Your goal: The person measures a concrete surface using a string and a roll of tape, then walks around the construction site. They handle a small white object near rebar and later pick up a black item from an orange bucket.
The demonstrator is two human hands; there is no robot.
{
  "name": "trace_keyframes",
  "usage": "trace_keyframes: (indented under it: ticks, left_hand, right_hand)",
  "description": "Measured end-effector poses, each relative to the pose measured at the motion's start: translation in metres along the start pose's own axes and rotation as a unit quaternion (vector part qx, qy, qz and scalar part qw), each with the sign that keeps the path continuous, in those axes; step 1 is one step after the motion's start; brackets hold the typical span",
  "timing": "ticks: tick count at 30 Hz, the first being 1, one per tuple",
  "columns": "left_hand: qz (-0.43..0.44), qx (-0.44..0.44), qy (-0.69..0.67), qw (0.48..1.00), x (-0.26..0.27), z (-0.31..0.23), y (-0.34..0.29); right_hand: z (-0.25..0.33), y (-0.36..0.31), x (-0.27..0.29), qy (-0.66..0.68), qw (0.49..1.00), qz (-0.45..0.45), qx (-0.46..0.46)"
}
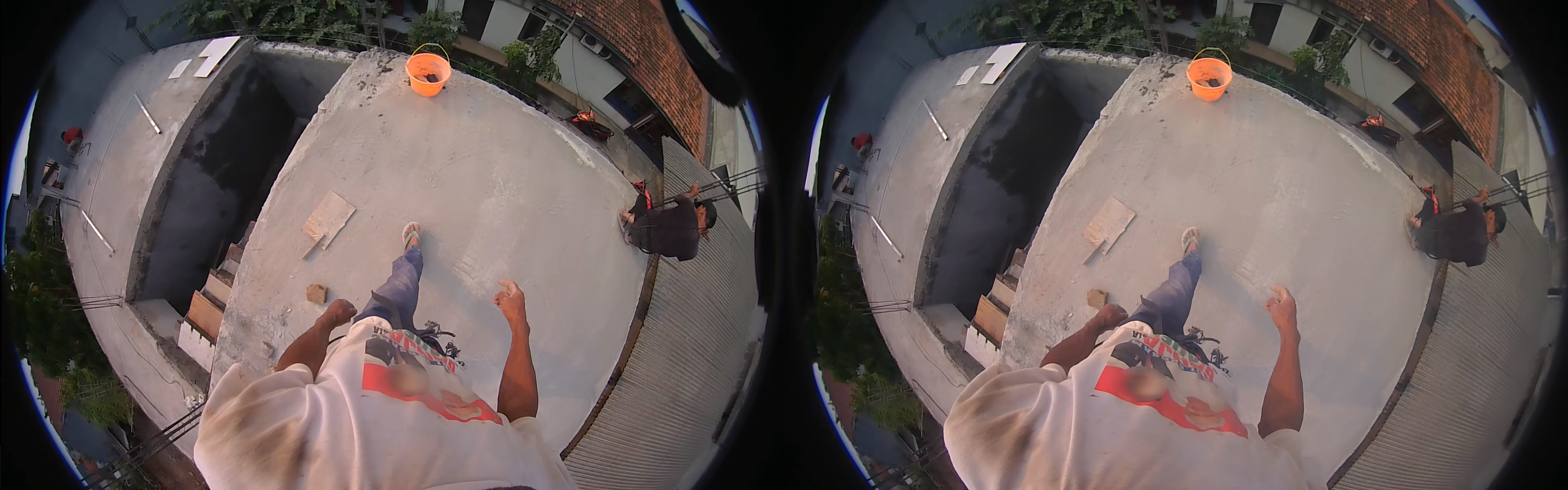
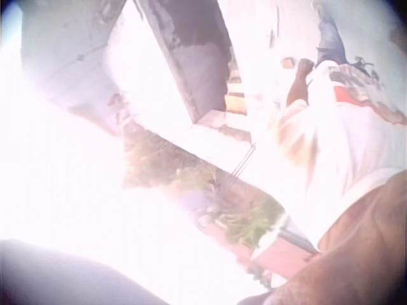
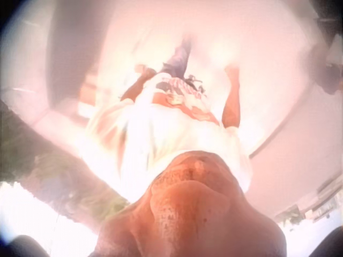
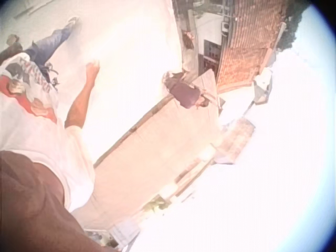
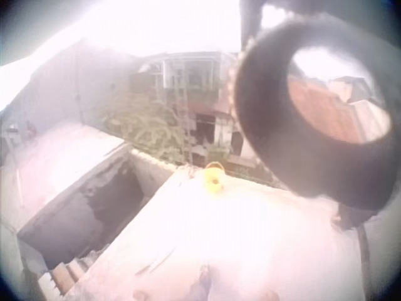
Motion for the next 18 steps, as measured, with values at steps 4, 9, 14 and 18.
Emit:
trace_keyframes:
  ticks: [4, 9, 14, 18]
  left_hand:
    - [-0.03, 0.165, -0.306, 0.937, 0.11, 0.021, 0.12]
    - [-0.127, 0.22, -0.433, 0.865, 0.271, 0.03, 0.24]
    - [-0.138, 0.125, -0.467, 0.865, 0.41, 0.054, 0.341]
    - [-0.088, -0.007, -0.517, 0.851, 0.487, 0.026, 0.424]
  right_hand:
    - [-0.007, 0.054, 0.002, -0.01, 0.995, 0.084, -0.055]
    - [-0.038, 0.065, 0.005, -0.119, 0.977, 0.154, -0.084]
    - [-0.004, 0.134, 0.013, -0.123, 0.971, 0.193, -0.073]
    - [0.045, 0.228, 0.038, -0.133, 0.971, 0.198, -0.034]
Point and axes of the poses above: each hand's wrist, its own y-axis towards the middle knuckle, its own x-axis out of the back of the hand, z = x × y, the point moved 1 cm from there along y, towards the middle knuckle, and after that the axes turned 11 degrees about -y, right-handed, at the moved point
